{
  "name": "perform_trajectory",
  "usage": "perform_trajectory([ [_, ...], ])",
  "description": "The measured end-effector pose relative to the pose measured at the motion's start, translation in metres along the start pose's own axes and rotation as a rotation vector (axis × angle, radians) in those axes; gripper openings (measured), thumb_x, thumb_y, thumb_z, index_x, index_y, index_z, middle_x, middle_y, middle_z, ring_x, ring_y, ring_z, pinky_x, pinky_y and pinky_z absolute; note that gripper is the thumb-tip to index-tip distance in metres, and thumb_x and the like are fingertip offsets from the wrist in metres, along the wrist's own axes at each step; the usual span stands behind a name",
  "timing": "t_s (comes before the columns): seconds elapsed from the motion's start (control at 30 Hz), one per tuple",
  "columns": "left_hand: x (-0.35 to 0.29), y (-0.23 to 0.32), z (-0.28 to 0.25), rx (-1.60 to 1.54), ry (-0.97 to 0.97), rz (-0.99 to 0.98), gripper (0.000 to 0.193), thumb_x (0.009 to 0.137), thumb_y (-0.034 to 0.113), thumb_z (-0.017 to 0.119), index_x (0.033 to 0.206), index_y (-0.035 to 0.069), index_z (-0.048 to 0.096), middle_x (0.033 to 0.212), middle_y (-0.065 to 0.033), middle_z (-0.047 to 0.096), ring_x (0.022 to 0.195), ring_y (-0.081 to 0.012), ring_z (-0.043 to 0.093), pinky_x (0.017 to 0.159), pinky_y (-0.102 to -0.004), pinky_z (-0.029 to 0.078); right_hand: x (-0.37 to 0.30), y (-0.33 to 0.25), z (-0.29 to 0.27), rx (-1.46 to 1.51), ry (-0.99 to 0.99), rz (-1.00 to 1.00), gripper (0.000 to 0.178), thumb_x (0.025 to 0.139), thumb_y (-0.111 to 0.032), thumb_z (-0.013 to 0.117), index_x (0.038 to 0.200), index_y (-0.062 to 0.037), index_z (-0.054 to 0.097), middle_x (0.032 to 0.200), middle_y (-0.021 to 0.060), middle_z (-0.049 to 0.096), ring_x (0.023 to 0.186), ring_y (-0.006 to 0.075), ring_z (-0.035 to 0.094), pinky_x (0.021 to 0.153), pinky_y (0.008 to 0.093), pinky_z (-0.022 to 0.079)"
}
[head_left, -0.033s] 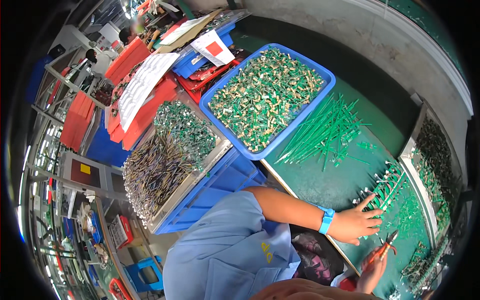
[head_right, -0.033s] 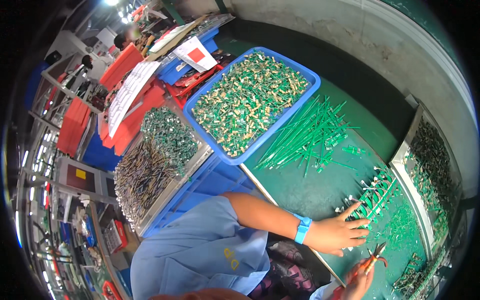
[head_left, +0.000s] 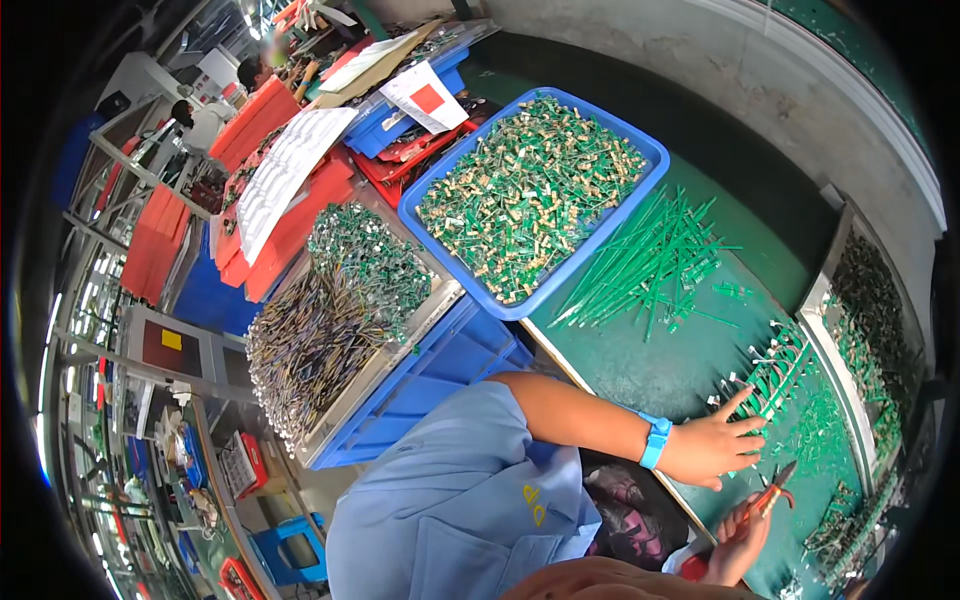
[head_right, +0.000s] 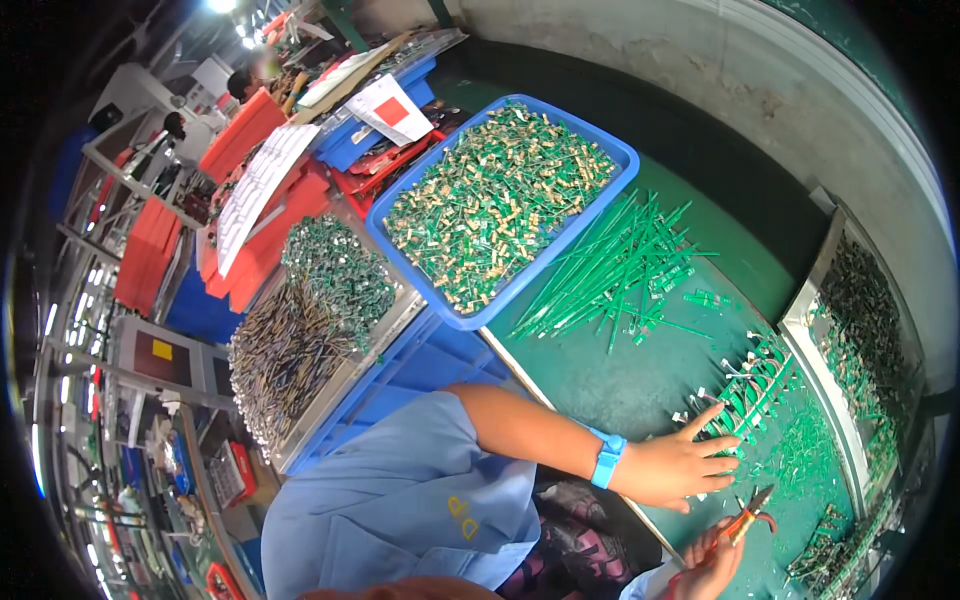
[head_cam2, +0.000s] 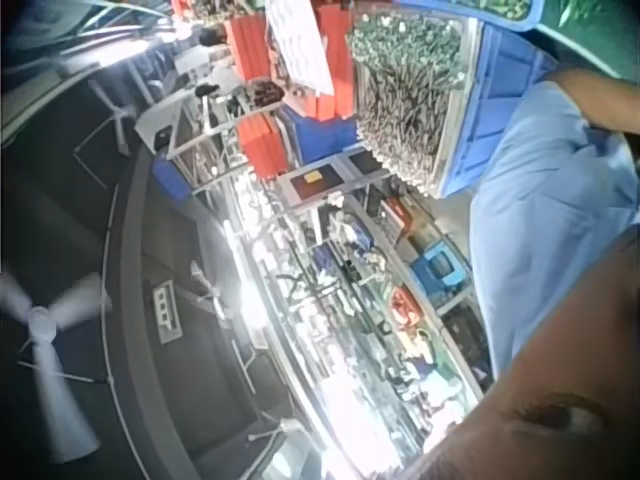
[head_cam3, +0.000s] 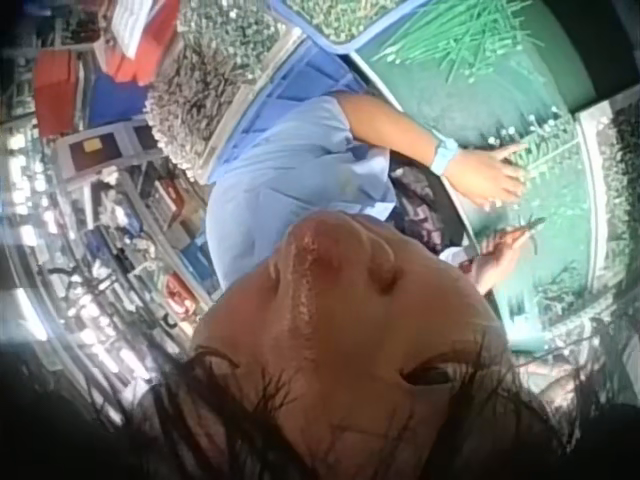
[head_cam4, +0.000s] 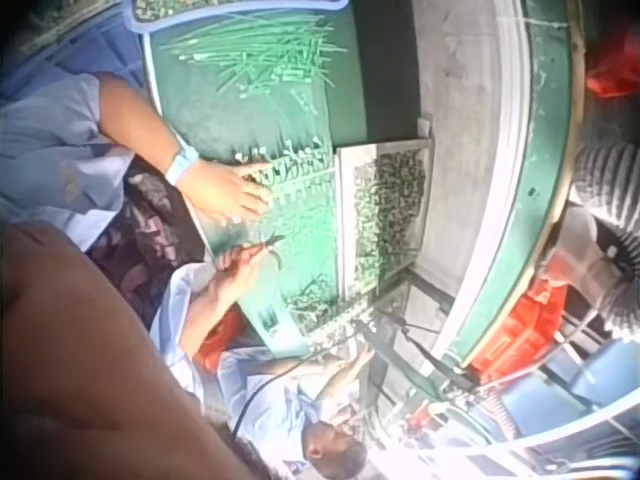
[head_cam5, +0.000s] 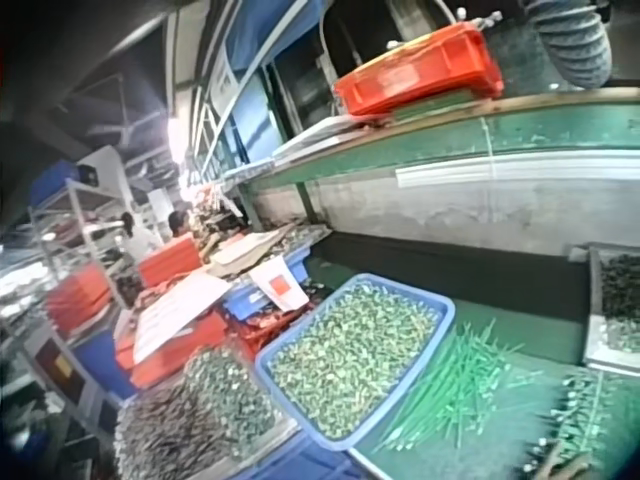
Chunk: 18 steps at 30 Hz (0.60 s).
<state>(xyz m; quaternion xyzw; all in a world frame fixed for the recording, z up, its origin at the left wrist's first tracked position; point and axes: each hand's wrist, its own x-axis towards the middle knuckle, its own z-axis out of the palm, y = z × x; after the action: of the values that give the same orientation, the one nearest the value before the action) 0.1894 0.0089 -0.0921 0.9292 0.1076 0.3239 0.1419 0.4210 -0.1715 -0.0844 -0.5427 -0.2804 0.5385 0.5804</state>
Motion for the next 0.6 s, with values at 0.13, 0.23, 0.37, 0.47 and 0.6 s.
perform_trajectory([
  [0.13,0.008,0.003,-0.001,0.053,-0.026,-0.029,0.051,0.082,0.041,0.088,0.117,0.006,0.074,0.129,-0.0149,0.064,0.14,-0.0423,0.051,0.131,-0.086,0.008,0.007,0.032,0.041,0.344,0.012,-0.004,0.033,0.116,-0.031,0.059,0.138,-0.0067,0.063,0.088,-0.0029,0.057,0.063,0.0052,0.043,0.049,0.0235,0.032],
  [0.23,0.009,-0.005,0.007,0.007,0.041,-0.002,0.045,0.084,0.039,0.088,0.112,0.007,0.073,0.121,-0.0136,0.064,0.133,-0.0396,0.053,0.13,-0.0847,0.012,0.019,0.046,0.061,0.377,0.502,-0.158,0.028,0.119,-0.031,0.056,0.135,-0.0085,0.062,0.085,-0.0028,0.052,0.06,0.0056,0.04,0.046,0.0241,0.029],
  [0.37,0.007,-0.005,0.01,-0.056,0.071,-0.013,0.043,0.084,0.037,0.088,0.111,0.007,0.073,0.121,-0.0133,0.064,0.133,-0.039,0.053,0.13,-0.0825,0.015,0.004,0.029,0.041,0.639,0.14,-0.005,0.026,0.121,-0.03,0.053,0.134,-0.008,0.058,0.082,-0.0005,0.05,0.061,0.0077,0.042,0.048,0.0239,0.032],
  [0.47,0.008,-0.006,0.011,-0.079,0.085,-0.018,0.043,0.083,0.037,0.088,0.111,0.007,0.073,0.121,-0.0133,0.065,0.133,-0.0387,0.054,0.13,-0.081,0.016,0.003,0.02,0.04,0.801,-0.063,0.066,0.026,0.121,-0.029,0.053,0.134,-0.0072,0.056,0.08,0.0006,0.048,0.061,0.0086,0.042,0.048,0.0239,0.033],
  [0.6,0.01,-0.005,0.01,-0.088,0.095,-0.024,0.043,0.083,0.037,0.088,0.111,0.008,0.073,0.12,-0.0132,0.066,0.133,-0.0385,0.054,0.13,-0.0787,0.018,0.0,0.013,0.055,1.035,-0.307,0.123,0.025,0.121,-0.026,0.055,0.135,-0.0053,0.055,0.078,0.0018,0.046,0.06,0.0094,0.042,0.049,0.024,0.035],
])
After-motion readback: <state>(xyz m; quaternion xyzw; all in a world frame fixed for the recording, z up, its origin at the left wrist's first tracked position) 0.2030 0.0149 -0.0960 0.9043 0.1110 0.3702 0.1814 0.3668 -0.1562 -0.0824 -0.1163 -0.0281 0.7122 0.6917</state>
